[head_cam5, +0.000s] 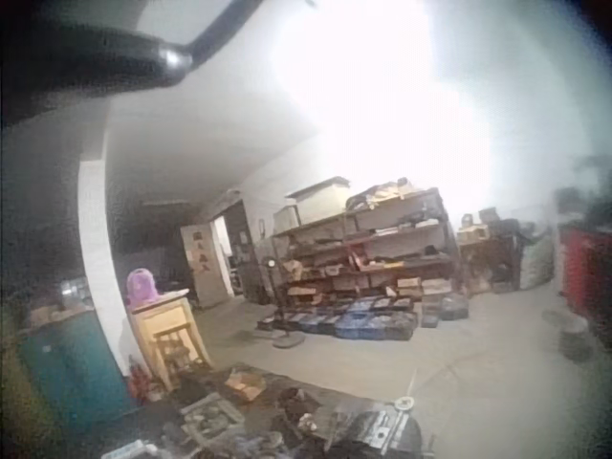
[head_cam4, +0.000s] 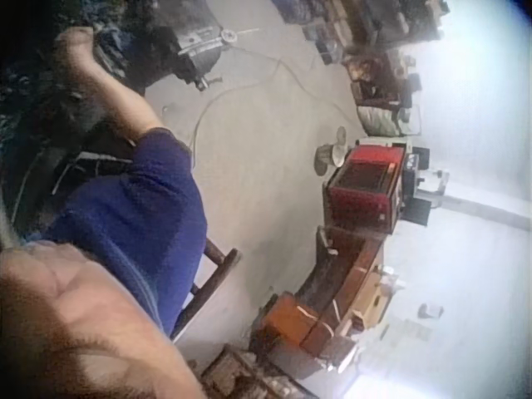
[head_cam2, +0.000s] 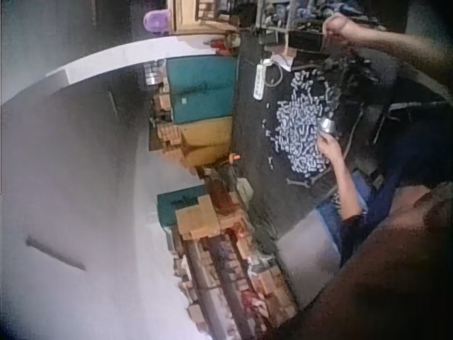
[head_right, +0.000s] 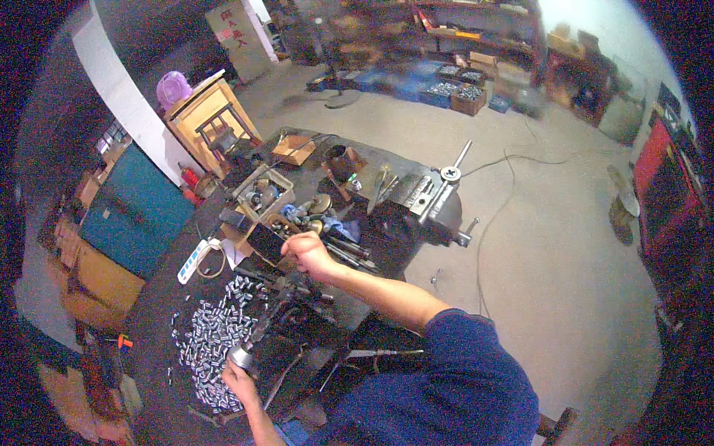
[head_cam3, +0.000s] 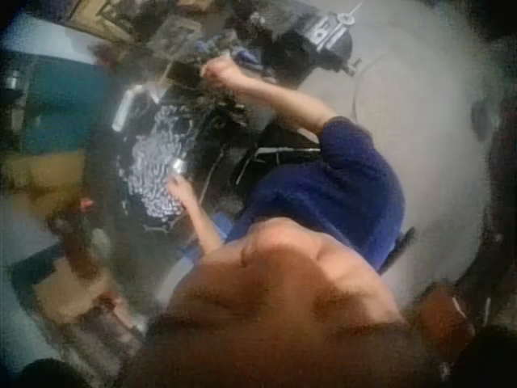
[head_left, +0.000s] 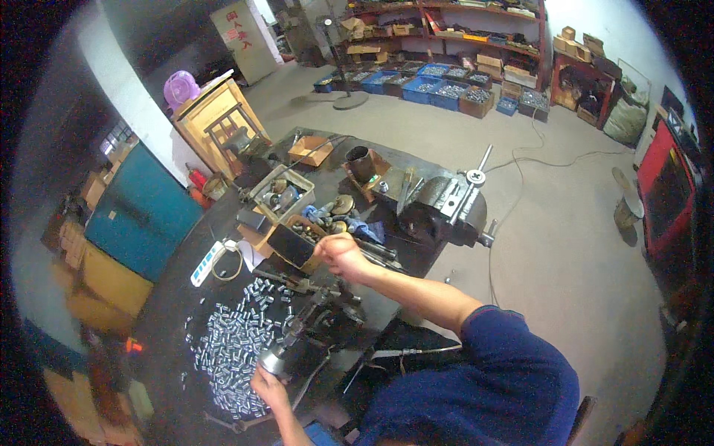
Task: The person repeatedly picks up small cylindrical metal parts from a pile on the workbench, inserts them into a bench-mounted tool, and operates a lever to process each part. The processed parts are placed into a blue bin below.
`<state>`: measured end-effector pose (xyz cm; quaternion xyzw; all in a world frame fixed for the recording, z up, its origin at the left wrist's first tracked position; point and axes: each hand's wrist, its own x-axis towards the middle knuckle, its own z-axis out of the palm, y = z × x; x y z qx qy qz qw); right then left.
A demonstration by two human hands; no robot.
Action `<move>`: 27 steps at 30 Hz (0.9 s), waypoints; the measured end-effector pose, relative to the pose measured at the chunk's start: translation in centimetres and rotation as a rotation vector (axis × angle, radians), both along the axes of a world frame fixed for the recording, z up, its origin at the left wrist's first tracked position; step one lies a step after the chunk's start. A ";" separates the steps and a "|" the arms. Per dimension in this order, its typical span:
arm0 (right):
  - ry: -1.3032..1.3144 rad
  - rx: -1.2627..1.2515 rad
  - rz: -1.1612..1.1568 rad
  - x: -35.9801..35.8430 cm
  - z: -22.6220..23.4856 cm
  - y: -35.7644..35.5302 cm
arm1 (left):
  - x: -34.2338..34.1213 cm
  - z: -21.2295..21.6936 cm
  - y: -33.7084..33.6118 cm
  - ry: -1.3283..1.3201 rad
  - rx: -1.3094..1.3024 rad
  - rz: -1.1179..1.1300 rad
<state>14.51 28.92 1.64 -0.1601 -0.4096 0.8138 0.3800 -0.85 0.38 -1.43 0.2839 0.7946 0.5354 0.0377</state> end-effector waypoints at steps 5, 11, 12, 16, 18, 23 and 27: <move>-0.054 0.175 -0.196 -2.0 -1.8 1.0 | 1.0 1.0 0.7 -0.070 0.065 -0.017; -0.128 0.334 -0.357 -1.7 -0.8 -0.5 | 1.1 0.6 0.4 -0.038 0.101 0.041; -0.126 0.340 -0.357 -1.6 -0.8 -0.4 | 0.7 0.6 0.4 -0.084 0.086 -0.001; -0.133 0.334 -0.333 -0.5 -0.1 -0.6 | 0.4 0.6 0.6 -0.106 0.080 0.040; -0.139 0.284 -0.287 1.0 1.0 -2.0 | -0.4 0.0 0.0 -0.125 0.057 0.015; -0.044 0.146 -0.104 5.9 -1.7 -3.8 | 1.2 1.4 0.4 -0.257 0.179 -0.037; -0.189 0.002 -0.027 5.9 -6.3 -3.3 | 1.0 0.7 0.3 -0.293 0.201 0.041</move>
